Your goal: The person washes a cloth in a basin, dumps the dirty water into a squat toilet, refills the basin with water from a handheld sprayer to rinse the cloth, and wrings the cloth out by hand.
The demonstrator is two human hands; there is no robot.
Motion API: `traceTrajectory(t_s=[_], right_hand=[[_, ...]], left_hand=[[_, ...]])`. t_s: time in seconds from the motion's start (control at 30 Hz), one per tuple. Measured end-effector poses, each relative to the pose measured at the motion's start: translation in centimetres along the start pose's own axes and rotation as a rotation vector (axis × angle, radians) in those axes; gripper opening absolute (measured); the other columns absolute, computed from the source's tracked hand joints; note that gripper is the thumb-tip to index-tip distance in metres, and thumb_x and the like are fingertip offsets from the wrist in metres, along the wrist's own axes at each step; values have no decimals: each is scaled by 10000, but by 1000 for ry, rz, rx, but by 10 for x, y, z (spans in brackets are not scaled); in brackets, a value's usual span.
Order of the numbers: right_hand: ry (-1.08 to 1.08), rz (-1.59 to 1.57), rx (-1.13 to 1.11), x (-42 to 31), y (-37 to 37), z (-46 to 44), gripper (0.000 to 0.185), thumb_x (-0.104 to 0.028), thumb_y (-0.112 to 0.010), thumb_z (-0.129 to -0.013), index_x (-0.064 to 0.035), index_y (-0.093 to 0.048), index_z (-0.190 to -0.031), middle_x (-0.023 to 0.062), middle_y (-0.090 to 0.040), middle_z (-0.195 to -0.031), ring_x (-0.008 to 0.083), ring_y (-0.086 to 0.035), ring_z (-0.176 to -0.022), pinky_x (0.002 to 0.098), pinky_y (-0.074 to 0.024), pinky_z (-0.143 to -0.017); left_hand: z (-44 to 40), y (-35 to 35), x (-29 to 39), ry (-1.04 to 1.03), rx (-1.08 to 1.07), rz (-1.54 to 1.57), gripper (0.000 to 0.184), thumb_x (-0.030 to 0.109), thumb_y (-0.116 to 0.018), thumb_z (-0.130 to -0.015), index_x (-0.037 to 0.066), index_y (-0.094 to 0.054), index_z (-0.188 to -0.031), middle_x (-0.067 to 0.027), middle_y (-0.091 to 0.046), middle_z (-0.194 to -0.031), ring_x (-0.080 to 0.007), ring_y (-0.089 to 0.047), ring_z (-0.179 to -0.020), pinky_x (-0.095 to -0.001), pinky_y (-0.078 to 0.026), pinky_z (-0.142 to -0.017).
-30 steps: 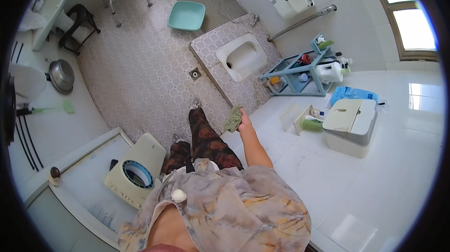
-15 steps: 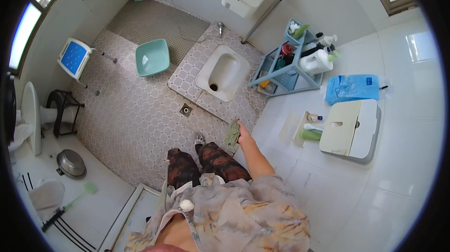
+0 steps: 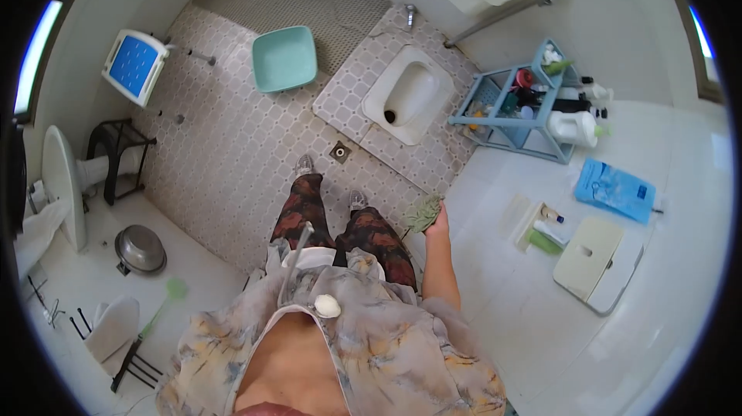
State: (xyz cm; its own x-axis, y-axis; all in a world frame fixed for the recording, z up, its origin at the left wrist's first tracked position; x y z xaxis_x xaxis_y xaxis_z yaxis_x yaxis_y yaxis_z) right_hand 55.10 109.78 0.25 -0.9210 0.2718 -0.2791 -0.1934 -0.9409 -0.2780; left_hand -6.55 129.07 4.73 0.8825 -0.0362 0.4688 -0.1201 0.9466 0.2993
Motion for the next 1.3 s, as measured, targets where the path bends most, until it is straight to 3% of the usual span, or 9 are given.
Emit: traceTrajectory(t_s=[0.1, 0.2, 0.33, 0.4, 0.63, 0.73, 0.97, 1.17, 1.3], right_hand=[[-14, -15, 67, 28, -31, 2, 409, -413, -366, -992, -127, -613, -1148, 87, -654, -1080, 322, -615, -1017, 574, -476, -908], [12, -25, 72, 52, -67, 11, 410, -414, -379, -988, -122, -610, -1157, 101, -647, -1097, 336, -607, -1028, 576, -474, -908], [14, -49, 72, 75, -72, -7, 397, -403, -414, -980, -106, -606, -1160, 111, -640, -1114, 349, -602, -1029, 558, -480, -907], [-2, -35, 58, 80, -81, -9, 386, -390, -431, -976, -99, -602, -1164, 107, -639, -1122, 340, -603, -1033, 541, -484, -911], [-46, -15, -38, 88, -119, -45, 363, -385, -467, -959, -99, -627, -1116, 90, -664, -1063, 311, -633, -968, 511, -513, -864], [-93, 100, 33, 89, -154, -53, 378, -385, -473, -962, -108, -598, -1186, 71, -635, -1150, 279, -610, -1041, 474, -496, -916], [-161, 182, -1, 114, -249, -83, 331, -371, -504, -955, -106, -633, -1107, 62, -669, -1028, 254, -639, -928, 444, -526, -846], [-245, 214, 30, 152, -316, -114, 341, -385, -513, -951, -100, -643, -1086, 62, -677, -979, 251, -644, -879, 427, -530, -818], [-227, 210, 52, 176, -360, -136, 336, -371, -504, -956, -95, -647, -1085, 68, -681, -1013, 247, -645, -899, 434, -524, -839]], left_hand=[[-9, 68, 4, -196, 33, -347, 347, 186, -591, -871, 16, -585, -1173, -179, -659, -1025, -305, -652, -911, -429, -546, -773], [-30, 91, -47, 335, 109, 695, 352, 259, -561, -894, 51, -585, -1177, -151, -665, -1018, -274, -650, -889, -408, -550, -731], [-36, 140, -61, 505, 110, 825, 372, 296, -573, -890, 74, -577, -1187, -130, -667, -993, -244, -653, -859, -386, -548, -724], [-38, 160, -30, 681, 207, 960, 346, 302, -574, -889, 69, -586, -1144, -128, -666, -983, -239, -654, -847, -379, -548, -718], [-53, 169, 21, 701, 202, 937, 337, 307, -567, -902, 67, -583, -1138, -120, -656, -984, -234, -652, -848, -376, -548, -711], [-62, 162, 27, 675, 236, 984, 349, 299, -559, -909, 65, -580, -1167, -117, -653, -988, -230, -650, -844, -364, -547, -704], [-101, 166, 17, 669, 138, 995, 373, 319, -559, -918, 55, -575, -1181, -128, -653, -995, -236, -652, -863, -368, -550, -710], [-165, 226, 2, 667, 76, 1014, 372, 336, -602, -898, 62, -582, -1149, -119, -663, -980, -225, -659, -833, -358, -551, -702], [-215, 294, -13, 604, 169, 1025, 369, 348, -619, -885, 71, -586, -1127, -102, -667, -963, -211, -659, -824, -345, -547, -674]])
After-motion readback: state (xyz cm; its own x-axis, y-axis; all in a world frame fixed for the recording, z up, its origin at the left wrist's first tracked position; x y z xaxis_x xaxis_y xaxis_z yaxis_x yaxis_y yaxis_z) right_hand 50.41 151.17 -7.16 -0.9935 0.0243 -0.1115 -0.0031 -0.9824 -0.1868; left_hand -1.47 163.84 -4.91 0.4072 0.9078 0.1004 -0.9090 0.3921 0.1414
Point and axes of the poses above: each hand's wrist, its own z-axis away from the middle knuckle, its own y-axis out of the back of the hand, x = y × z, the point moved 3 cm from there along -z, towards the middle knuckle
